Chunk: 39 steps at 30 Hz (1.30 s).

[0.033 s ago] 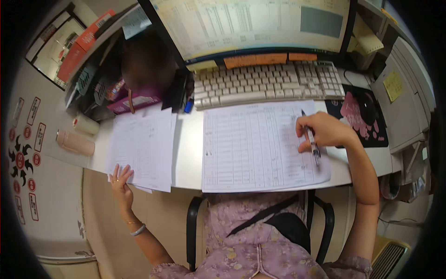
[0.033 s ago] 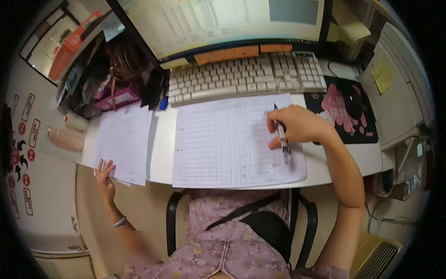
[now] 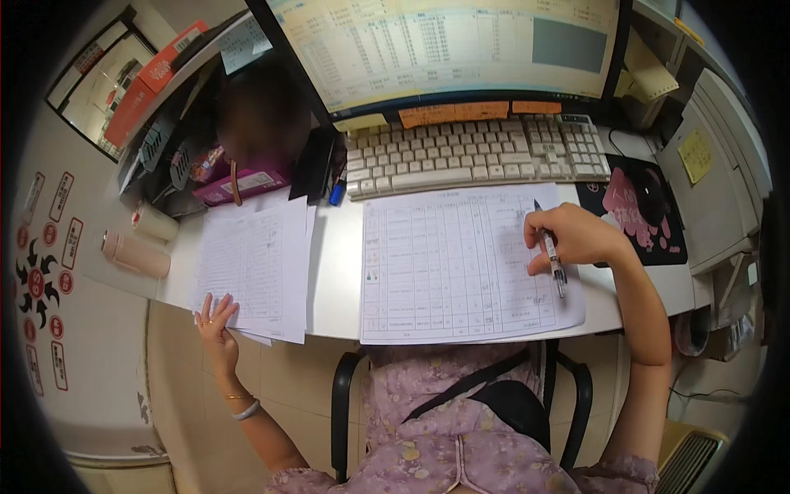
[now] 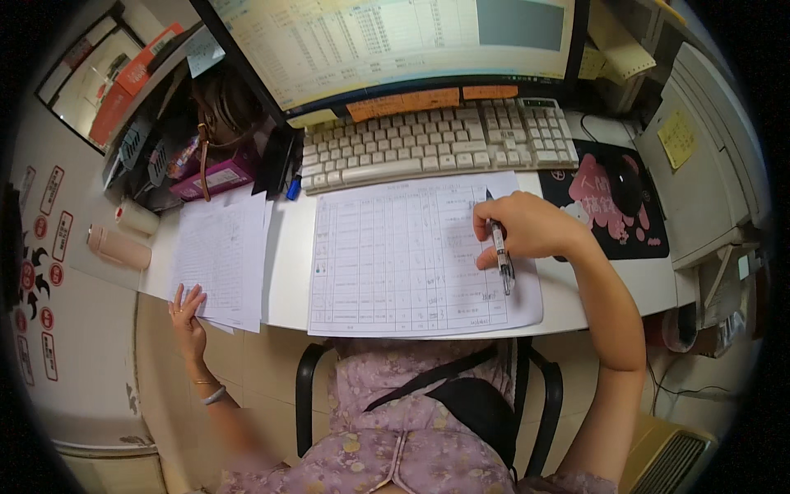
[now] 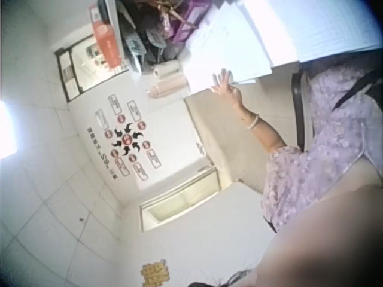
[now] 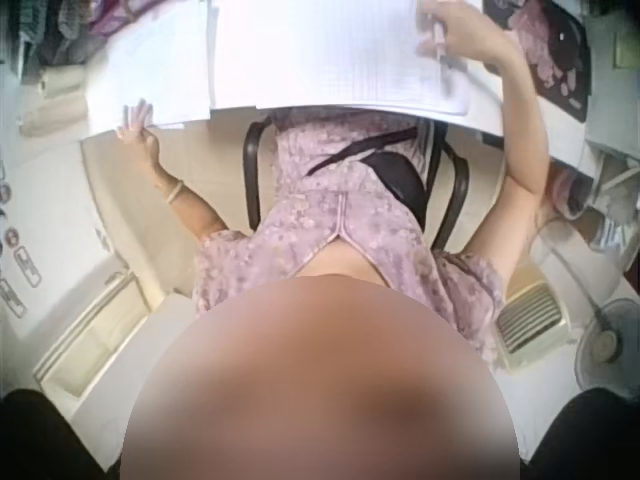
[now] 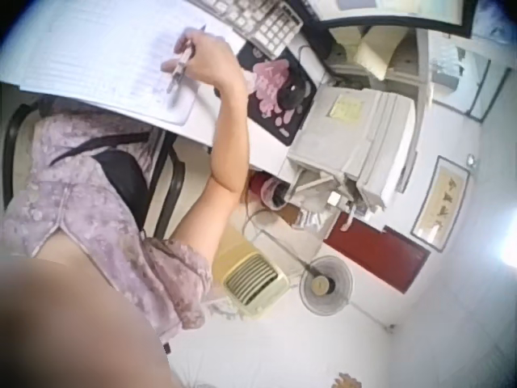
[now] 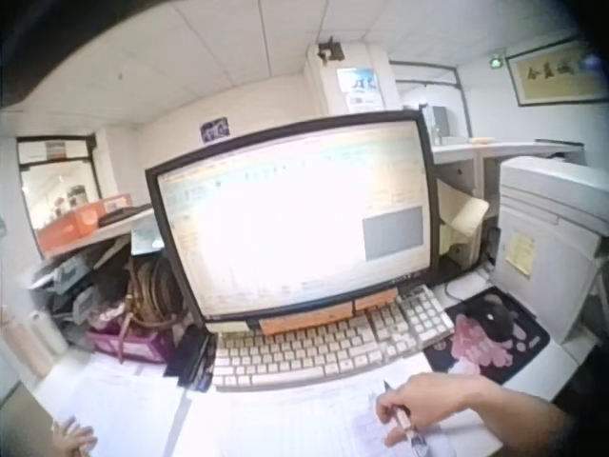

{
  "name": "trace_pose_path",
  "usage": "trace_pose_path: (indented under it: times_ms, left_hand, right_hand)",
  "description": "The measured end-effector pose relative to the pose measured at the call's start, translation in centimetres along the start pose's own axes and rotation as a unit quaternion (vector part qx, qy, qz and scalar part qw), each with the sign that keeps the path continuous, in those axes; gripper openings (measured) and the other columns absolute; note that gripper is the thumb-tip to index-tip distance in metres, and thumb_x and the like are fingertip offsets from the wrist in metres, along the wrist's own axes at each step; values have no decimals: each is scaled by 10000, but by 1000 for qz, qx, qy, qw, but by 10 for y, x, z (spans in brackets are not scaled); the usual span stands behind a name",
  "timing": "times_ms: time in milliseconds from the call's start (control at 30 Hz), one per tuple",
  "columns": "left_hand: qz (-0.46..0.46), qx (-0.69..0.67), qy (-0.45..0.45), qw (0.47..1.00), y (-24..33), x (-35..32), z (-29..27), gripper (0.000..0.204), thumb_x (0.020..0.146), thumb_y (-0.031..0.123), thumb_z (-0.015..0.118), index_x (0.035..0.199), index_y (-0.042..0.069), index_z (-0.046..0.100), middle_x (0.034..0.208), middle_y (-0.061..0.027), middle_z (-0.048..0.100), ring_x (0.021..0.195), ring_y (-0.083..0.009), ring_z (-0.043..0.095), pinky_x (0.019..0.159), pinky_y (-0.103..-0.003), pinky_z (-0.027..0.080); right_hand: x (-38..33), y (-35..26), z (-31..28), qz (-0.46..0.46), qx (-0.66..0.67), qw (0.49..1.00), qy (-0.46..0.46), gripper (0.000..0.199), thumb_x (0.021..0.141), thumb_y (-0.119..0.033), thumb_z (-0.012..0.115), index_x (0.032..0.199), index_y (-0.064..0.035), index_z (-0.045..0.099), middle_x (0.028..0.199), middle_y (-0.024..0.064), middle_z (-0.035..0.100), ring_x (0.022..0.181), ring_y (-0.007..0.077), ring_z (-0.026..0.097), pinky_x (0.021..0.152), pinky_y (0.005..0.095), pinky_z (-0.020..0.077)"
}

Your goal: Filling out paper records while referencing data on a computer screen in an office setting.

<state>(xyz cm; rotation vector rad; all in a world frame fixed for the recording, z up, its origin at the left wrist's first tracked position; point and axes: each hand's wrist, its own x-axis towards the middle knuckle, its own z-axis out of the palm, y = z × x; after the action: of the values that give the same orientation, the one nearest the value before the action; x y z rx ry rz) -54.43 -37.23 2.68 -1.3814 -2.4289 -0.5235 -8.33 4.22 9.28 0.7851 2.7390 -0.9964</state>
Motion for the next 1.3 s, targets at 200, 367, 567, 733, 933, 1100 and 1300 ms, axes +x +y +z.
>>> trace_pose_path:
  times_ms: [200,367,567,733,933,1100,1300]
  left_hand:
    - [-18,38,-14,999,15,-3,-5,803,653,-215,353,1322,128,633,1398,-88,594,1407,-328,419,1223,-515,175]
    - [-37,49,29,998,62,-8,-3,747,685,-205,370,1333,74,615,1368,-145,596,1366,-358,452,1163,-464,321]
    - [186,-186,-1,965,206,-24,9,416,779,-62,659,1171,70,699,1202,-91,684,1132,-319,605,996,-432,466]
    - [271,-225,-71,933,286,-35,21,374,773,112,774,1140,106,704,1291,-32,655,1137,-248,585,932,-394,410]
    - [311,-247,-97,913,315,-42,38,448,732,125,803,1168,118,703,1326,-36,639,1083,-217,573,898,-388,383]
    - [317,-204,-82,923,321,-43,36,449,750,146,792,1189,142,699,1330,4,625,1054,-184,554,908,-379,357]
    - [305,-182,-89,931,323,-45,35,469,742,157,800,1200,168,703,1306,27,628,1025,-167,542,908,-389,331]
  right_hand:
    - [-2,-3,1,-11,-7,1000,19,411,690,-315,889,893,-60,638,768,109,659,741,271,630,650,382,466]
    - [1,0,3,-13,-4,1000,19,406,687,-315,887,883,-62,636,772,108,659,750,273,633,651,383,467]
    - [5,6,2,-53,-40,997,48,431,674,-319,901,886,-49,641,778,80,671,740,246,650,661,345,488]
    - [9,4,2,-41,-18,999,32,417,697,-314,892,889,-48,634,785,77,669,740,228,636,665,340,478]
    - [5,6,2,-37,-22,999,32,409,711,-313,884,898,-51,632,784,77,668,745,242,628,671,337,473]
    - [-3,6,-11,-43,3,999,9,312,768,-218,845,900,-33,630,785,70,660,748,202,621,678,335,479]
    - [-26,58,-52,-68,195,910,360,127,990,-126,561,928,-19,591,881,66,664,810,158,616,725,291,502]
